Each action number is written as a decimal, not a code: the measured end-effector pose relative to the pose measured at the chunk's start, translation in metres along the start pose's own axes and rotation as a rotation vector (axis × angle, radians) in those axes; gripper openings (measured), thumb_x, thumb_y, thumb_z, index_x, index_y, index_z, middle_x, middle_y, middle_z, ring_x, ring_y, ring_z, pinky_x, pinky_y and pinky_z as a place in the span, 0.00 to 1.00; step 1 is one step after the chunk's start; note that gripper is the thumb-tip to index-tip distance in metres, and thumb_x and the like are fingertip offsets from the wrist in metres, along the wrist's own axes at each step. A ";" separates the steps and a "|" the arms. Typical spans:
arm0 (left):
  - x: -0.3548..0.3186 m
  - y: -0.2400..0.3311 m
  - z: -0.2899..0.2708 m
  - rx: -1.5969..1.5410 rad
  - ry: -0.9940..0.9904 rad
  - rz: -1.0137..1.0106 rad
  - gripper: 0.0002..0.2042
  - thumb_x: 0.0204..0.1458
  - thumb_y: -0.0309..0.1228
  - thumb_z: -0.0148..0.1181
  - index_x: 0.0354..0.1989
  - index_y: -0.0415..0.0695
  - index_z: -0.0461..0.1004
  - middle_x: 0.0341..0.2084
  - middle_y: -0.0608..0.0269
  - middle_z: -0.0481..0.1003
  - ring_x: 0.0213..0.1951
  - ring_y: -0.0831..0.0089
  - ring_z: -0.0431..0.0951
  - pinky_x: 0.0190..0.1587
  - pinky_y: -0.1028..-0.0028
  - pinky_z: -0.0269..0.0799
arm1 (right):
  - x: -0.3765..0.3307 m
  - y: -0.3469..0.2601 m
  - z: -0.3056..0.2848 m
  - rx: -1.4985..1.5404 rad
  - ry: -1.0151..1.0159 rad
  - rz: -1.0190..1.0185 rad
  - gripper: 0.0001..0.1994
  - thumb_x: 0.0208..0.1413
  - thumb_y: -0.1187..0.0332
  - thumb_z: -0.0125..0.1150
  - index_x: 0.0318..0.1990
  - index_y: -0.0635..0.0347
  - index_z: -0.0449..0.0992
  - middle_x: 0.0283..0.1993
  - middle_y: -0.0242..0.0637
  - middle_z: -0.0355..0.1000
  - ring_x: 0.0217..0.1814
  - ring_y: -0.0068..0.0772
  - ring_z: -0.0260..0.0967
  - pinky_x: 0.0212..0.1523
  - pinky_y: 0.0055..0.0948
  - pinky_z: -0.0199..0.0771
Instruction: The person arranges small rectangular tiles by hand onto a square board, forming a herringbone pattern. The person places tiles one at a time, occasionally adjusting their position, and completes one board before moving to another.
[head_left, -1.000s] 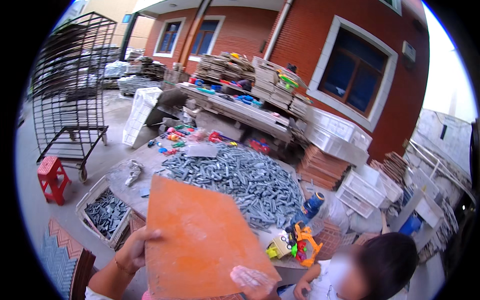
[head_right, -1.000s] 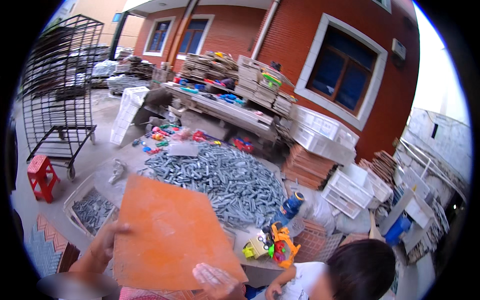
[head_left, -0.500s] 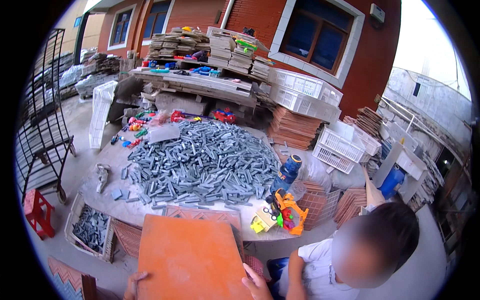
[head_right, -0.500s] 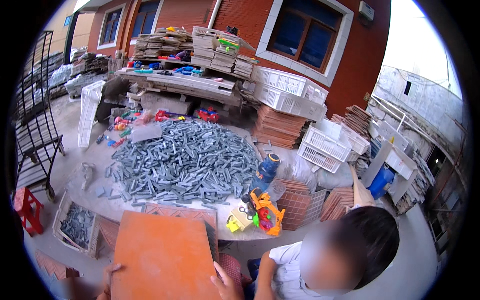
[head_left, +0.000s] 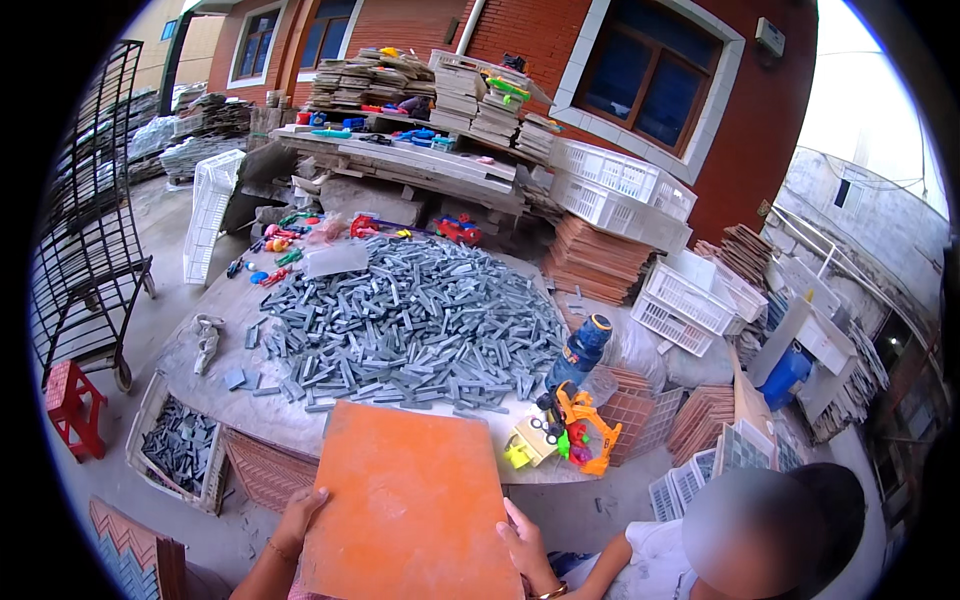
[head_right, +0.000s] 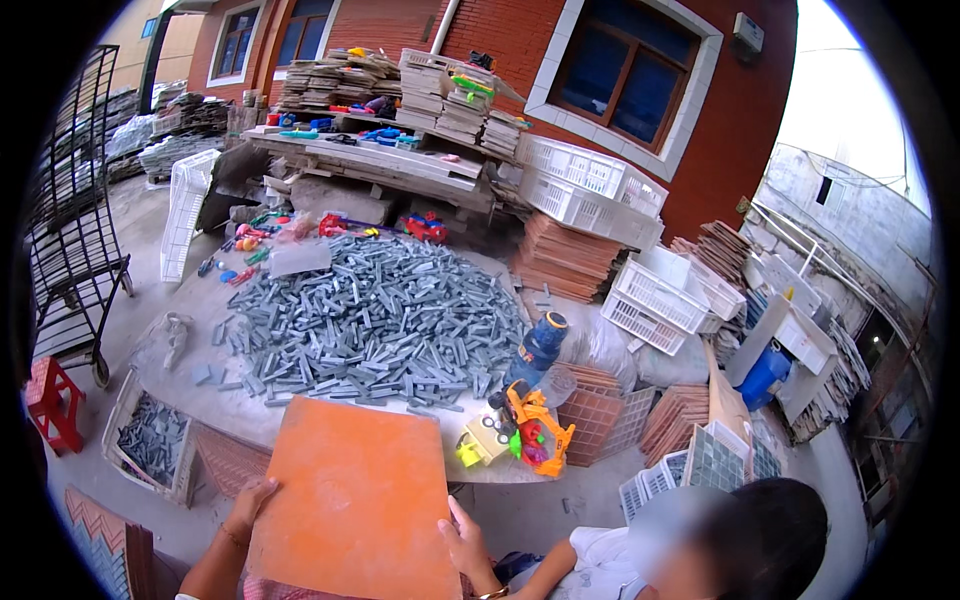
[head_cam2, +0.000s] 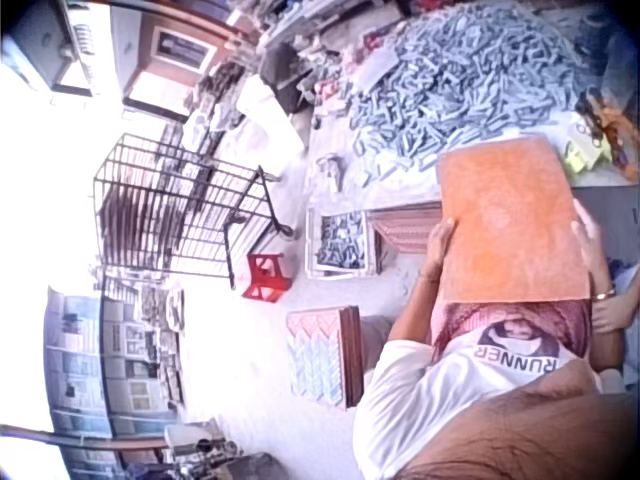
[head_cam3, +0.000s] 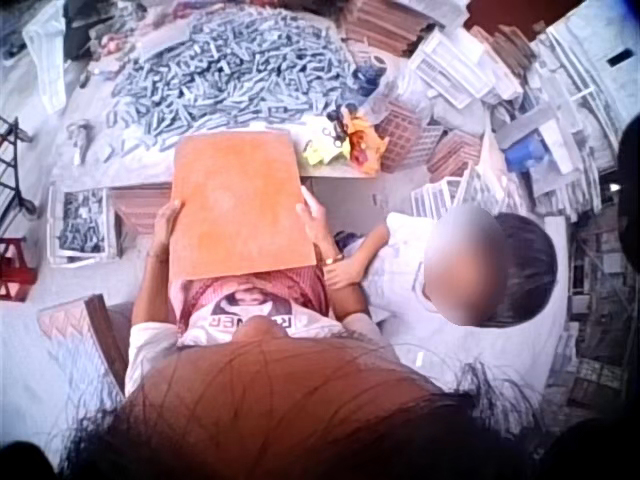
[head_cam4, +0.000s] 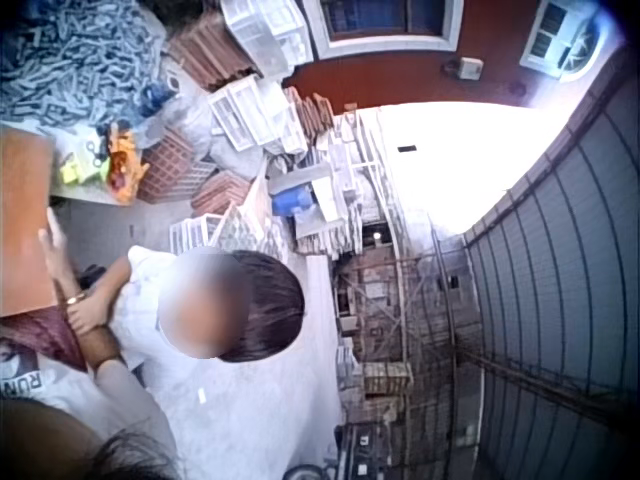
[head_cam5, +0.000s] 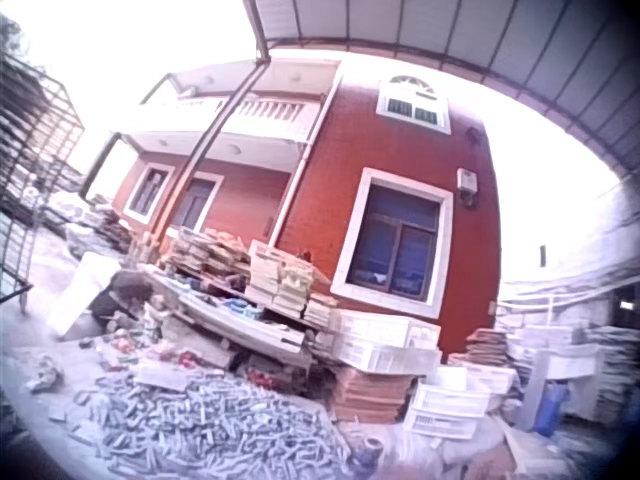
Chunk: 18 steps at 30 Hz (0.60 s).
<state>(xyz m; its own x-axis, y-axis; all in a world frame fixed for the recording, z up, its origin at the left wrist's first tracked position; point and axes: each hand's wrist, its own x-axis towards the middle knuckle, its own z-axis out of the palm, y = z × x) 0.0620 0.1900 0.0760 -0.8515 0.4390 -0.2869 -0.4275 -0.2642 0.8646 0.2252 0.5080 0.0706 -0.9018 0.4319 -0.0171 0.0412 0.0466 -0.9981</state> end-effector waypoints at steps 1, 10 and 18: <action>0.001 -0.001 0.001 -0.011 0.009 0.013 0.17 0.55 0.34 0.54 0.45 0.31 0.72 0.36 0.56 0.77 0.34 0.71 0.77 0.38 0.74 0.73 | 0.000 0.001 0.001 -0.025 0.012 -0.015 0.27 0.58 0.72 0.54 0.62 0.74 0.56 0.51 0.38 0.69 0.46 0.16 0.64 0.46 0.19 0.67; 0.013 -0.044 -0.029 0.463 0.311 0.314 0.09 0.50 0.26 0.58 0.38 0.35 0.75 0.28 0.61 0.76 0.30 0.75 0.74 0.35 0.75 0.70 | -0.007 0.019 0.000 -0.706 0.010 -0.225 0.27 0.56 0.66 0.56 0.61 0.69 0.60 0.55 0.58 0.66 0.54 0.43 0.69 0.52 0.31 0.69; -0.005 -0.016 0.001 1.199 0.419 0.461 0.08 0.43 0.26 0.59 0.31 0.37 0.76 0.26 0.51 0.74 0.30 0.55 0.74 0.34 0.65 0.70 | -0.001 0.008 0.002 -1.085 -0.177 -0.031 0.29 0.57 0.56 0.53 0.60 0.69 0.60 0.25 0.62 0.70 0.30 0.61 0.72 0.32 0.49 0.73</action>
<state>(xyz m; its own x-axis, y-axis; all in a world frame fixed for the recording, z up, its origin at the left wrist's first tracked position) 0.0735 0.1931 0.0643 -0.9642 0.1646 0.2079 0.2633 0.6857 0.6786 0.2252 0.5064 0.0629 -0.9543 0.2856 -0.0875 0.2955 0.8597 -0.4165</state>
